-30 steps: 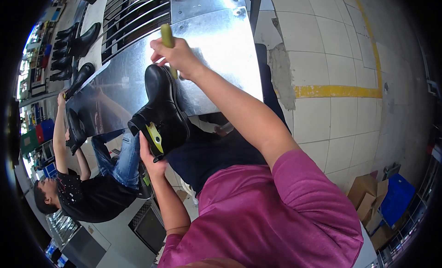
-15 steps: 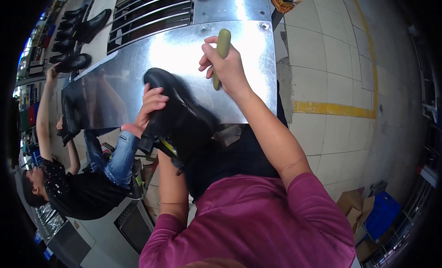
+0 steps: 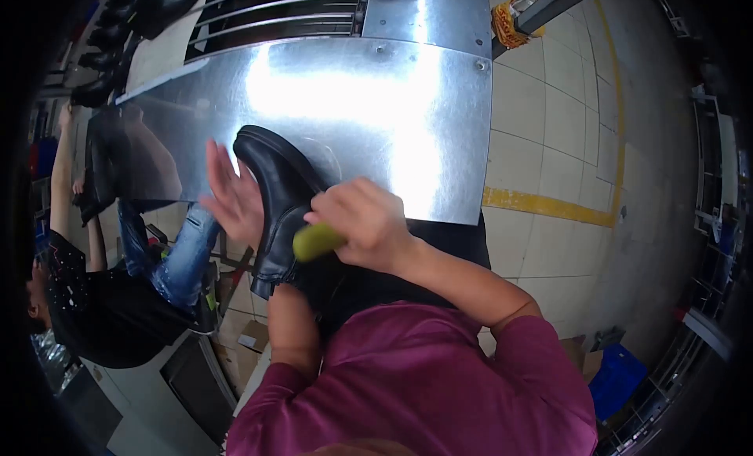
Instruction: Using a handheld tool to apply finish or rub the exterior of leather boots at a manufacturing workstation.
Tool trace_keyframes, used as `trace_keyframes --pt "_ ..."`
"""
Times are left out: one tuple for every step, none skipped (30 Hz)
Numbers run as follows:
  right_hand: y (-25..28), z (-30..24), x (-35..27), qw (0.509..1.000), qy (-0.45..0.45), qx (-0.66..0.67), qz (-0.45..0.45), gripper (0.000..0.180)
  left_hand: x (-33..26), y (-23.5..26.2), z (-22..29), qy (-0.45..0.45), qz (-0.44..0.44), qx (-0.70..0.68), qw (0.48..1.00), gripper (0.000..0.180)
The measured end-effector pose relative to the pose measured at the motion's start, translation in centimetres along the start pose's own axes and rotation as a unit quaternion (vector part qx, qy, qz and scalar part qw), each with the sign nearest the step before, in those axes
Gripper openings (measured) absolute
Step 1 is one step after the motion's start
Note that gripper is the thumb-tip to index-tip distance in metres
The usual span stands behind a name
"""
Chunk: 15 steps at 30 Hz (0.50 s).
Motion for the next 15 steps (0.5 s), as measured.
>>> trace_keyframes --pt "-0.5 -0.7 -0.1 1.000 0.003 0.006 -0.008 0.029 1.6 1.0 -0.6 0.060 0.068 -0.076 0.993 0.072" --pt "-0.9 -1.9 -0.1 0.999 0.037 -0.006 0.014 0.029 3.3 0.9 -1.2 0.077 -0.010 0.023 0.997 0.066" --pt "-0.9 -3.0 -0.5 0.997 0.065 -0.024 0.035 0.029 4.4 1.1 -3.1 0.103 -0.092 0.118 0.983 0.062" --pt "-1.6 -3.8 -0.3 0.995 0.087 -0.041 0.022 0.028 5.7 2.3 -4.4 0.132 -0.086 0.095 0.983 0.054" --pt "-1.9 -3.4 -0.2 0.995 0.090 -0.039 0.018 0.028 6.7 2.6 -4.6 0.131 -0.082 0.093 0.984 0.054" --pt "-1.7 -2.4 -0.2 0.996 0.078 -0.021 0.047 0.025 7.5 3.4 -4.9 0.136 -0.054 0.154 0.977 0.052" --pt "-1.2 -1.3 -0.4 0.995 0.063 -0.005 0.073 0.023 7.8 4.2 -5.4 0.145 -0.024 0.213 0.966 0.052" --pt "-0.5 0.2 -0.1 0.997 0.020 0.015 0.073 0.020 7.7 3.8 -5.1 0.138 0.019 0.211 0.967 0.051" --pt "0.7 1.7 -0.2 0.993 -0.062 0.021 0.095 0.025 7.3 3.7 -4.9 0.145 0.024 0.207 0.967 0.051" --pt "0.3 5.5 -1.9 0.950 -0.240 0.166 0.113 0.040 7.2 3.6 -4.5 0.142 0.027 0.173 0.974 0.048" --pt "1.2 6.9 -1.3 0.898 -0.329 0.254 0.145 0.053 7.2 3.7 -4.4 0.139 0.032 0.139 0.980 0.045" --pt "1.7 8.0 -0.7 0.874 -0.344 0.299 0.166 0.059 7.3 3.9 -4.1 0.124 0.042 0.132 0.983 0.046" --pt "2.7 7.9 0.0 0.879 -0.343 0.290 0.163 0.059 7.1 3.7 -4.2 0.127 0.040 0.122 0.983 0.046" --pt "3.3 7.6 0.7 0.862 -0.341 0.331 0.173 0.059 6.9 3.6 -4.1 0.127 0.040 0.122 0.983 0.046" --pt "3.8 7.3 1.0 0.845 -0.338 0.373 0.183 0.059 6.8 3.6 -4.0 0.126 0.040 0.123 0.984 0.047"
Point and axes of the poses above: each hand's wrist, its own x-axis towards the middle knuckle, its own y-axis out of the back of the hand, z = x × y, the point moved 9 cm from there along x, towards the middle knuckle, and after that the axes turned 9 degrees about y, right-handed, at the moved point
